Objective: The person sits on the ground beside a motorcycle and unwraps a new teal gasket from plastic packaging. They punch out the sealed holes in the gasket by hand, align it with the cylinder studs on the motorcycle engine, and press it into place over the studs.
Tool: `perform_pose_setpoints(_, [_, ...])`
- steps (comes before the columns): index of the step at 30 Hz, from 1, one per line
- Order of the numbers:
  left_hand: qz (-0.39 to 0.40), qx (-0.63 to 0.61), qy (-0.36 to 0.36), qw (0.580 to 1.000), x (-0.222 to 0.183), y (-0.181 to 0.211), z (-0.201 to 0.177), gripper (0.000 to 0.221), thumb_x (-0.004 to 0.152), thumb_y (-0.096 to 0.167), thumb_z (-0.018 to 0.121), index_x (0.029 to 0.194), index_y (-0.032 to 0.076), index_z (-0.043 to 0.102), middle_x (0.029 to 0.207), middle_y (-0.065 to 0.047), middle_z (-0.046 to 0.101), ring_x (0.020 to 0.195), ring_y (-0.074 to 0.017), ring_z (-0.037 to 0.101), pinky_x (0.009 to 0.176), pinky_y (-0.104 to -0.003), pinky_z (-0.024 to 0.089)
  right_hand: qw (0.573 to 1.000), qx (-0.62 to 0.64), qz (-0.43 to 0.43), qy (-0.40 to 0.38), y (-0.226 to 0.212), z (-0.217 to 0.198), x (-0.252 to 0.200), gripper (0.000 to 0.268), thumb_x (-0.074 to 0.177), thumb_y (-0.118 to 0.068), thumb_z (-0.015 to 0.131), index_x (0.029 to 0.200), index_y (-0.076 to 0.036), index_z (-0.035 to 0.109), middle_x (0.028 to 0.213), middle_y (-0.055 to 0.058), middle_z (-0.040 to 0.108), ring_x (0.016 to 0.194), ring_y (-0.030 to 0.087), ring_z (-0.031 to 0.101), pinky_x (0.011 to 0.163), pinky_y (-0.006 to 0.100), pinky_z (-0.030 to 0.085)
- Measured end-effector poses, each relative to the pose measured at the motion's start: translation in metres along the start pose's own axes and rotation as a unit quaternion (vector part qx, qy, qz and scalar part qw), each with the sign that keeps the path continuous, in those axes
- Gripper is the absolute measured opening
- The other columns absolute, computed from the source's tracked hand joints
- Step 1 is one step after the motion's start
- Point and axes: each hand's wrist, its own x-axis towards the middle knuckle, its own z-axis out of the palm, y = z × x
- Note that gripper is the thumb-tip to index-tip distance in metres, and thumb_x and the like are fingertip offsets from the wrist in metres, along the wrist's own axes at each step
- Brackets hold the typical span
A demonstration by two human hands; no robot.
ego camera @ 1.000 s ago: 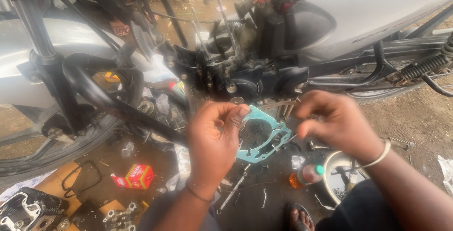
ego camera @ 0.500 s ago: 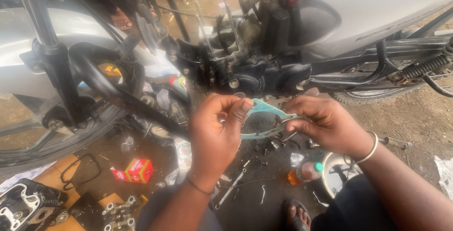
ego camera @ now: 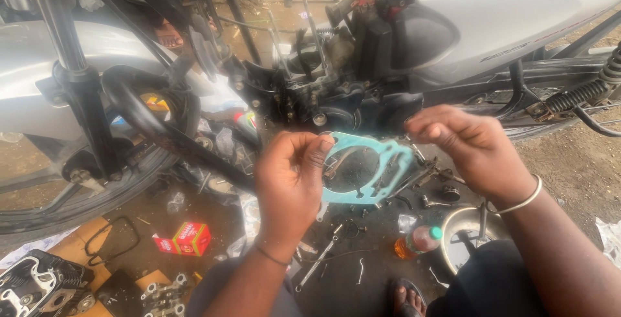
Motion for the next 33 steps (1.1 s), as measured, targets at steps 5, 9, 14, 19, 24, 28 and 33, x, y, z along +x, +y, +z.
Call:
perform_pose_setpoints(5, [-0.006,0.006,0.004,1.0,-0.002,0.001,0.005,0.025,0.098,0.024,0.074,0.095,0.0,0.069,0.086,-0.002,0.067,0.077,-0.0078,0.065,0.07,-0.022,0.054,0.999,0.035,0.038,0.003,-0.013,0.004,-0.001,0.028,0.096,-0.029,0.062,0.107,-0.008,0.075,0.113,0.008,0.077,0.105,0.019,0.073,0.095,0.036,0.06])
perform_pose_setpoints(9, [-0.028,-0.001,-0.007,1.0,-0.003,0.003,0.007,0.024,0.097,0.024,0.074,0.095,0.0,0.07,0.086,-0.002,0.067,0.075,-0.0077,0.065,0.068,-0.022,0.054,0.999,-0.023,0.021,-0.036,-0.013,0.018,-0.002,0.025,0.092,-0.03,0.065,0.102,-0.01,0.075,0.11,0.005,0.078,0.096,0.015,0.074,0.086,0.031,0.062])
perform_pose_setpoints(14, [-0.014,0.029,-0.005,0.999,-0.002,0.003,0.007,0.026,0.097,0.025,0.074,0.093,0.0,0.07,0.084,-0.002,0.068,0.074,-0.0081,0.064,0.069,-0.023,0.053,0.999,-0.034,0.002,-0.037,-0.01,0.017,-0.002,0.018,0.09,-0.024,0.071,0.095,-0.007,0.076,0.1,0.005,0.078,0.085,0.013,0.073,0.075,0.027,0.061])
perform_pose_setpoints(19, [0.014,0.031,0.011,0.999,-0.003,0.0,0.008,0.027,0.098,0.027,0.073,0.093,0.001,0.069,0.084,-0.001,0.067,0.074,-0.0082,0.062,0.07,-0.023,0.052,0.999,0.049,0.005,-0.02,-0.001,0.006,-0.003,0.017,0.093,-0.022,0.069,0.094,-0.007,0.075,0.098,0.005,0.078,0.085,0.012,0.072,0.077,0.028,0.062])
perform_pose_setpoints(24, [-0.019,0.004,0.028,0.999,-0.001,-0.003,0.005,0.026,0.099,0.026,0.073,0.095,0.001,0.069,0.084,-0.001,0.068,0.075,-0.0076,0.06,0.071,-0.023,0.051,0.993,0.067,0.066,0.069,0.0,-0.002,-0.007,0.018,0.094,-0.023,0.072,0.093,-0.005,0.074,0.093,0.007,0.077,0.08,0.013,0.071,0.076,0.029,0.062])
perform_pose_setpoints(28, [-0.002,0.019,0.014,1.0,-0.003,-0.002,0.01,0.026,0.099,0.027,0.073,0.095,0.001,0.069,0.085,-0.001,0.067,0.075,-0.0075,0.061,0.071,-0.023,0.052,0.986,0.11,0.086,0.088,-0.006,0.003,-0.007,0.021,0.09,-0.023,0.077,0.091,-0.005,0.068,0.092,0.009,0.075,0.077,0.015,0.071,0.073,0.031,0.063])
perform_pose_setpoints(33, [0.002,-0.001,-0.022,1.0,-0.006,0.002,0.016,0.026,0.1,0.027,0.072,0.096,0.001,0.069,0.087,-0.001,0.069,0.076,-0.0073,0.063,0.07,-0.022,0.053,0.997,0.078,0.013,0.023,-0.018,0.02,0.0,0.02,0.088,-0.027,0.072,0.098,-0.009,0.072,0.105,0.003,0.075,0.083,0.01,0.07,0.077,0.025,0.062])
